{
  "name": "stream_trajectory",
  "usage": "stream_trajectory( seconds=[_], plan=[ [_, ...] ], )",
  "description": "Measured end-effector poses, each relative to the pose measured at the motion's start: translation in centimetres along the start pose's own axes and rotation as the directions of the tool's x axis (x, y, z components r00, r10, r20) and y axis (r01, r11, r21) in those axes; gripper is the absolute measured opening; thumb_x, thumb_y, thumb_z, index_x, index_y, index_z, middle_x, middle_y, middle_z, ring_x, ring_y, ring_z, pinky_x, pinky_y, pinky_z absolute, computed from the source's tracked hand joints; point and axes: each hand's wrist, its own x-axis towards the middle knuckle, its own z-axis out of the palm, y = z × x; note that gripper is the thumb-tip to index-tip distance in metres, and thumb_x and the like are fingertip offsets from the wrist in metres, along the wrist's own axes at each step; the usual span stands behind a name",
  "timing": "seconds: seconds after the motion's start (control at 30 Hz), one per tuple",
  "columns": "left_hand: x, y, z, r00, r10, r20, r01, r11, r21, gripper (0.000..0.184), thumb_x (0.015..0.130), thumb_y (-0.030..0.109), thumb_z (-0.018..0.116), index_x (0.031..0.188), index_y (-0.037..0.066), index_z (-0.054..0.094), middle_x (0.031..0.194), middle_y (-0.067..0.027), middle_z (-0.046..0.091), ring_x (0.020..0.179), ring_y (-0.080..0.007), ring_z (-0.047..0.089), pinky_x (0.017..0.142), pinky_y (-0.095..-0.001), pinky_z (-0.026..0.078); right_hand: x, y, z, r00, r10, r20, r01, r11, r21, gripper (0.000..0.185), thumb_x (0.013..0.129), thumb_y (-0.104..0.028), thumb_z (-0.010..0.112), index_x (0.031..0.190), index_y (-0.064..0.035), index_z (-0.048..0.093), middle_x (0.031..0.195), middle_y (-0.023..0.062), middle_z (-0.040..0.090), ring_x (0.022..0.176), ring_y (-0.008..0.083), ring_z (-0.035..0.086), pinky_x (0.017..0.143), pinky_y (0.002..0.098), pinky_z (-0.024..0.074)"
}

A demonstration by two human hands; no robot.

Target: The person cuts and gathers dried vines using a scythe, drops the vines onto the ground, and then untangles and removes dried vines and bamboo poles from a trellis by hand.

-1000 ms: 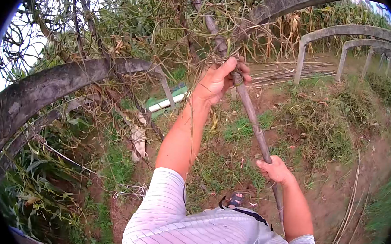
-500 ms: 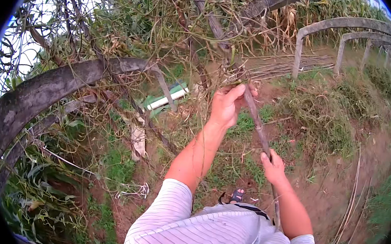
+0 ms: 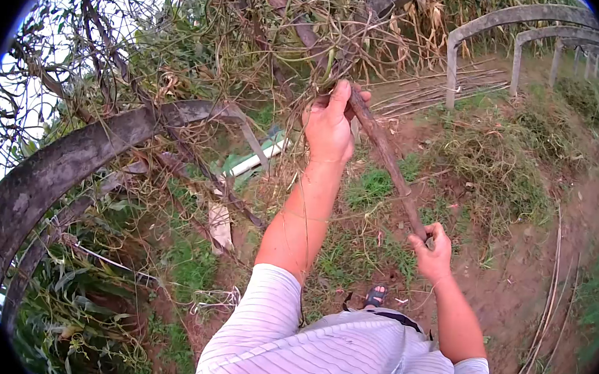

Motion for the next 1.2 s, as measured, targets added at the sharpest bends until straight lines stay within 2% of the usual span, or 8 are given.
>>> stream_trajectory(
  seconds=[0.33,0.53,0.63,0.7,0.77,0.97,1.07,1.2],
  plan=[
    [0.3,0.6,-1.0,0.976,-0.108,0.190,0.113,0.993,-0.018,0.023,0.093,0.022,0.066,0.100,0.000,0.064,0.095,-0.0104,0.069,0.085,-0.0238,0.069,0.078,-0.0373,0.057,-1.0,2.3,-1.4,0.989,-0.118,-0.090,0.127,0.986,0.108,0.029,0.083,-0.022,0.075,0.092,-0.0010,0.058,0.079,0.0053,0.061,0.074,0.0148,0.059,0.067,0.0310,0.0480],
    [1.9,3.8,-1.7,0.981,0.032,0.193,-0.079,0.967,0.241,0.021,0.093,0.017,0.066,0.106,0.000,0.065,0.099,-0.0079,0.069,0.091,-0.0221,0.068,0.081,-0.0357,0.055,-2.3,2.0,-4.5,0.866,0.223,0.448,-0.465,0.689,0.556,0.030,0.087,-0.028,0.074,0.088,-0.0033,0.058,0.072,0.0000,0.056,0.059,0.0087,0.047,0.052,0.0233,0.0376],
    [3.2,5.1,-3.3,0.956,0.100,0.276,-0.241,0.801,0.548,0.020,0.093,0.019,0.065,0.108,0.007,0.070,0.093,-0.0053,0.071,0.087,-0.0200,0.068,0.080,-0.0344,0.051,-2.0,1.5,-4.4,0.915,0.126,0.384,-0.324,0.797,0.509,0.031,0.088,-0.031,0.073,0.087,-0.0042,0.057,0.074,0.0000,0.056,0.062,0.0087,0.049,0.053,0.0239,0.0391],
    [4.0,6.1,-4.4,0.593,0.174,0.786,-0.681,-0.414,0.605,0.031,0.089,0.016,0.067,0.119,0.023,0.067,0.087,-0.0011,0.070,0.074,-0.0184,0.064,0.070,-0.0318,0.050,-2.0,2.3,-3.7,0.929,0.170,0.327,-0.303,0.857,0.416,0.030,0.084,-0.026,0.077,0.086,-0.0038,0.057,0.075,0.0005,0.058,0.065,0.0092,0.052,0.057,0.0249,0.0430],
    [3.8,6.1,-4.1,0.761,0.178,0.624,-0.525,-0.396,0.753,0.030,0.088,0.019,0.066,0.111,0.035,0.071,0.077,0.0022,0.069,0.072,-0.0178,0.064,0.073,-0.0325,0.050,-1.9,3.7,-1.8,0.999,0.047,-0.025,-0.044,0.994,0.104,0.030,0.079,-0.018,0.081,0.086,-0.0026,0.056,0.074,0.0013,0.059,0.067,0.0094,0.054,0.061,0.0271,0.0464],
    [3.5,6.5,-3.3,0.478,0.357,0.803,-0.579,-0.559,0.593,0.028,0.089,0.021,0.066,0.116,0.028,0.070,0.071,-0.0005,0.067,0.065,-0.0157,0.062,0.067,-0.0308,0.049,-2.4,1.7,-0.3,0.978,0.190,-0.081,-0.187,0.981,0.048,0.034,0.072,-0.011,0.085,0.086,-0.0023,0.055,0.075,0.0045,0.063,0.068,0.0109,0.056,0.064,0.0296,0.0492],
    [2.2,6.4,-1.0,0.995,0.065,0.075,-0.099,0.674,0.733,0.023,0.093,0.023,0.067,0.100,0.002,0.065,0.066,-0.0060,0.061,0.066,-0.0180,0.065,0.059,-0.0284,0.049,-2.7,2.6,0.1,0.972,0.194,-0.135,-0.194,0.981,0.018,0.037,0.070,-0.012,0.086,0.086,-0.0027,0.054,0.075,0.0047,0.064,0.067,0.0112,0.057,0.064,0.0298,0.0496],
    [1.4,6.0,-1.2,0.972,-0.184,0.148,0.103,0.893,0.439,0.024,0.087,0.022,0.072,0.100,0.002,0.066,0.080,-0.0075,0.068,0.069,-0.0177,0.064,0.071,-0.0309,0.052,-3.1,2.4,-1.0,0.983,0.156,-0.098,-0.159,0.987,-0.017,0.039,0.069,-0.014,0.087,0.085,-0.0026,0.054,0.074,0.0055,0.064,0.067,0.0118,0.057,0.063,0.0304,0.0495]
  ],
)
